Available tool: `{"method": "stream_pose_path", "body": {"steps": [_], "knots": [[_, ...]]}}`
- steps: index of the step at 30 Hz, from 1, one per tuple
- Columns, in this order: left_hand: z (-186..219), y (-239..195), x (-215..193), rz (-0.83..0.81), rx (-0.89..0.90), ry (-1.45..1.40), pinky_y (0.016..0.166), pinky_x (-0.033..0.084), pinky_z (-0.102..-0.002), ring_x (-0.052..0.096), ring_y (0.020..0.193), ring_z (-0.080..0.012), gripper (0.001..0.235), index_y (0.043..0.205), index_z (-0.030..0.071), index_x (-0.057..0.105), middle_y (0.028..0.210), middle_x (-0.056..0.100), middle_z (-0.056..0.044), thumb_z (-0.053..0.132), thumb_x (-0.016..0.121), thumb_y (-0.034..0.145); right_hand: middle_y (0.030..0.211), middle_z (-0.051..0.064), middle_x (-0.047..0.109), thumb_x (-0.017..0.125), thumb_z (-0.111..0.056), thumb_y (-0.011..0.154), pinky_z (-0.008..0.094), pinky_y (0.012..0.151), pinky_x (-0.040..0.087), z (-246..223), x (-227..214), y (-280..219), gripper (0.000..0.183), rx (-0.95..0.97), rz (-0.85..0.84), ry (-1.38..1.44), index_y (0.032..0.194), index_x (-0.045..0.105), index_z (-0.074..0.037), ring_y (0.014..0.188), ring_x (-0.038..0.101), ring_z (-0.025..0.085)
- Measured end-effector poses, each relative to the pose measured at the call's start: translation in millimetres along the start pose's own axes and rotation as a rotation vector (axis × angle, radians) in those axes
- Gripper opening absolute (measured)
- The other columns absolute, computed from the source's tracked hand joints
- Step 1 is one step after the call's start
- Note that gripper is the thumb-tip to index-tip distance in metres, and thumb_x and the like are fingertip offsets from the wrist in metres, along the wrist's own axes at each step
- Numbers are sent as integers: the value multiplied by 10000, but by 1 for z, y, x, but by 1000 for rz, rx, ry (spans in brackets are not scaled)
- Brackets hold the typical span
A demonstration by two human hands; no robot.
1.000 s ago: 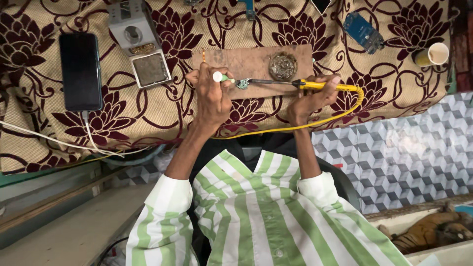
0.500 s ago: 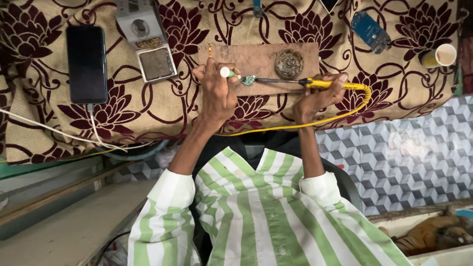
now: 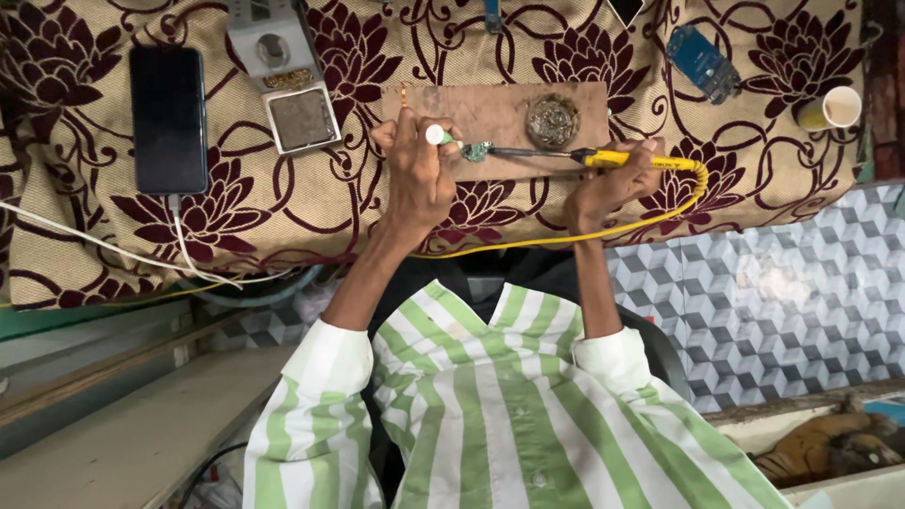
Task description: The person uses a soldering iron and solder to work on a small electronic component placed on a wooden board. They repeatedly apply heat and solder to the component while holding it steady with their other hand.
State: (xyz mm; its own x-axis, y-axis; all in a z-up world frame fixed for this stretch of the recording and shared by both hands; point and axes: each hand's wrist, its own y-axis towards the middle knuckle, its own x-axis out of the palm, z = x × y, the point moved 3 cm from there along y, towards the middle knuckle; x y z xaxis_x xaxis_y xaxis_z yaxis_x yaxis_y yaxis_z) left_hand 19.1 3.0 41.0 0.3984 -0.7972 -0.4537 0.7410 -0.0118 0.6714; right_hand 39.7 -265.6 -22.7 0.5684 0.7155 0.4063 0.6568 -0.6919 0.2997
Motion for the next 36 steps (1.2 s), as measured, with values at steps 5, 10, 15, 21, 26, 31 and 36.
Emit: {"method": "stream_pose_path", "body": {"steps": [5, 10, 15, 21, 26, 31, 36], "knots": [[0, 3, 0, -11, -36, -50, 870, 303, -419, 505, 892, -231, 233, 1013, 30, 607, 888, 628, -65, 191, 466, 1105, 620, 51, 532, 438, -333, 1136, 256, 453, 403, -16, 7, 3, 447, -154, -91, -253, 798, 510, -49, 485, 507, 122], [-1, -2, -2, 3, 9, -14, 891, 296, -421, 510, 903, -220, 299, 1008, 42, 594, 926, 656, -61, 256, 433, 1140, 632, 44, 507, 441, -317, 1135, 264, 498, 395, -35, 21, 2, 443, -159, -192, -248, 800, 508, -35, 524, 483, 114], [-7, -2, 5, -27, -22, 9, 898, 287, -422, 454, 872, -198, 488, 964, 86, 597, 821, 587, -29, 395, 268, 1150, 615, 59, 540, 477, -286, 1122, 265, 514, 400, -66, 46, -4, 466, -411, -333, -443, 736, 511, -29, 511, 521, 131], [-9, -6, 9, -27, -30, 32, 906, 276, -424, 451, 902, -208, 532, 986, 81, 602, 828, 574, -45, 420, 231, 1160, 707, 97, 576, 487, -196, 1127, 309, 567, 439, -90, 67, -14, 365, -439, -602, -471, 822, 490, 4, 591, 548, 163], [-7, -6, 4, -31, -25, 8, 904, 270, -429, 474, 929, -217, 466, 1000, 62, 610, 882, 608, -60, 366, 295, 1158, 761, 97, 595, 483, -115, 1129, 305, 548, 457, -102, 79, -15, 288, -475, -725, -519, 871, 493, 14, 628, 590, 164], [-9, -4, 7, -57, -96, -71, 824, 303, -373, 467, 911, -205, 298, 1028, 15, 611, 928, 603, -80, 218, 416, 1127, 715, 98, 530, 519, -32, 1112, 346, 527, 344, -113, 90, -21, 292, -510, -585, -596, 826, 519, 28, 560, 491, 178], [-9, -6, 5, -14, -12, 3, 871, 281, -430, 486, 884, -214, 226, 990, 29, 611, 897, 625, -56, 152, 447, 1084, 684, 75, 594, 581, -51, 1103, 344, 538, 367, -125, 98, -32, 261, -543, -520, -745, 850, 557, 6, 563, 540, 146]]}}
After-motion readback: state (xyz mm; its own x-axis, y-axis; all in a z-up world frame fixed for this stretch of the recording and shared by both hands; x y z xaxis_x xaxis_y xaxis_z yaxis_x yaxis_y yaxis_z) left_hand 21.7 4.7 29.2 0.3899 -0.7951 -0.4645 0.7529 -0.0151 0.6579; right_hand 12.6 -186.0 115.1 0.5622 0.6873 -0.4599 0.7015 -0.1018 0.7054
